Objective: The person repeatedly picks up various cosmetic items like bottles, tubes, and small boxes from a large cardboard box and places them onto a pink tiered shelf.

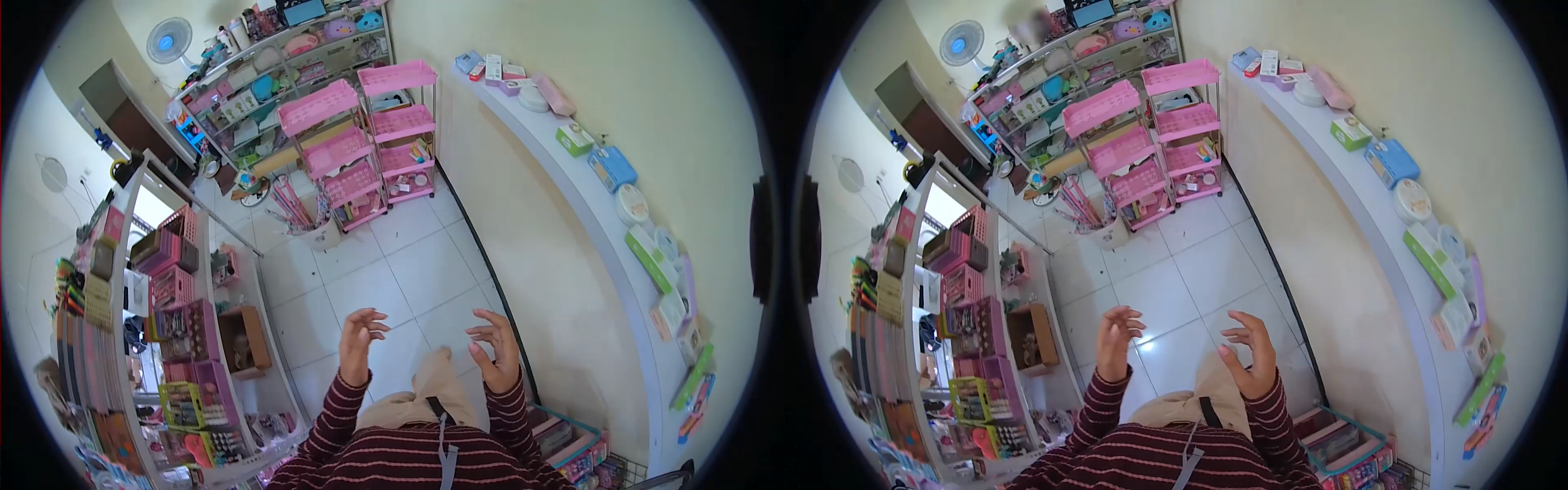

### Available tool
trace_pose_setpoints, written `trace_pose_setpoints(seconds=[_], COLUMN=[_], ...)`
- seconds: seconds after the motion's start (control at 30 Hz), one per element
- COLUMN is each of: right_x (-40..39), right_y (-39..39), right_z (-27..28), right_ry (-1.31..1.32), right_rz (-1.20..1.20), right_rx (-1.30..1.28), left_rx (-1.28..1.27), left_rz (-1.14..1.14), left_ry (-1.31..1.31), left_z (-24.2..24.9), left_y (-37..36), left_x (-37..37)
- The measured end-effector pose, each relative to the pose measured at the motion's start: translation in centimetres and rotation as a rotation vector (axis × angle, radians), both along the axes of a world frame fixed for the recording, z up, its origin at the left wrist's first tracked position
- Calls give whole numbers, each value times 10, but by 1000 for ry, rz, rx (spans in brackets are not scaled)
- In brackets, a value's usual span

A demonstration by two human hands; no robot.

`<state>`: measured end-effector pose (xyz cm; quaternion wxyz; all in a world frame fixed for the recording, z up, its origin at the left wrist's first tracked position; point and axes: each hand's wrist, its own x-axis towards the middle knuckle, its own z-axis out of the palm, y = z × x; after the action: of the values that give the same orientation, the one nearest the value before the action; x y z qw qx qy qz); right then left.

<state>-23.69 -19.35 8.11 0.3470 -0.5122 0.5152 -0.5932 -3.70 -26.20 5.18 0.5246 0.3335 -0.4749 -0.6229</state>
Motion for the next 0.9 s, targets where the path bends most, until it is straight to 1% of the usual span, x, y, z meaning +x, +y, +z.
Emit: trace_pose_setpoints(seconds=[0.07, 0.1, 0.17, 0.27, 0.3, 0.37, 0.4, 0.5, 0.6, 0.7, 0.73, 0.77, 0.83, 0.9], right_x=[-8, -12, -20, -37, -40, -53, -60, -80, -83, -79, -76, -72, -65, -54], right_y=[-31, -47, -81, -145, -165, -214, -238, -313, -378, -431, -446, -458, -481, -504], right_z=[-28, -42, -67, -85, -86, -66, -59, -56, -48, -51, -54, -58, -72, -93], right_ry=[-10, -18, -48, -23, -7, 3, 7, 84, 99, 118, 123, 123, 99, 68], right_rz=[-43, -42, -33, 17, 48, 81, 87, 94, 86, 110, 124, 131, 107, 50], right_rx=[122, 121, 276, 286, 292, 266, 235, 188, 160, 136, 130, 125, 158, 251], left_rx=[39, 67, 86, 231, 243, 367, 364, 333, 192, 208, 249, 261, 390, 445], left_rz=[-49, -71, -86, -106, -100, -89, -87, -108, -15, 30, 27, 10, -63, -119], left_ry=[-32, -59, -56, -94, -108, -144, -153, -161, -207, -180, -163, -169, -148, -164], left_z=[-15, -22, -38, -51, -50, -45, -45, -42, -29, -40, -52, -60, -73, -87], left_y=[-30, -45, -73, -117, -134, -171, -191, -249, -296, -330, -340, -352, -382, -421], left_x=[-14, -20, -27, -34, -37, -43, -46, -51, -58, -56, -53, -49, -41, -33])
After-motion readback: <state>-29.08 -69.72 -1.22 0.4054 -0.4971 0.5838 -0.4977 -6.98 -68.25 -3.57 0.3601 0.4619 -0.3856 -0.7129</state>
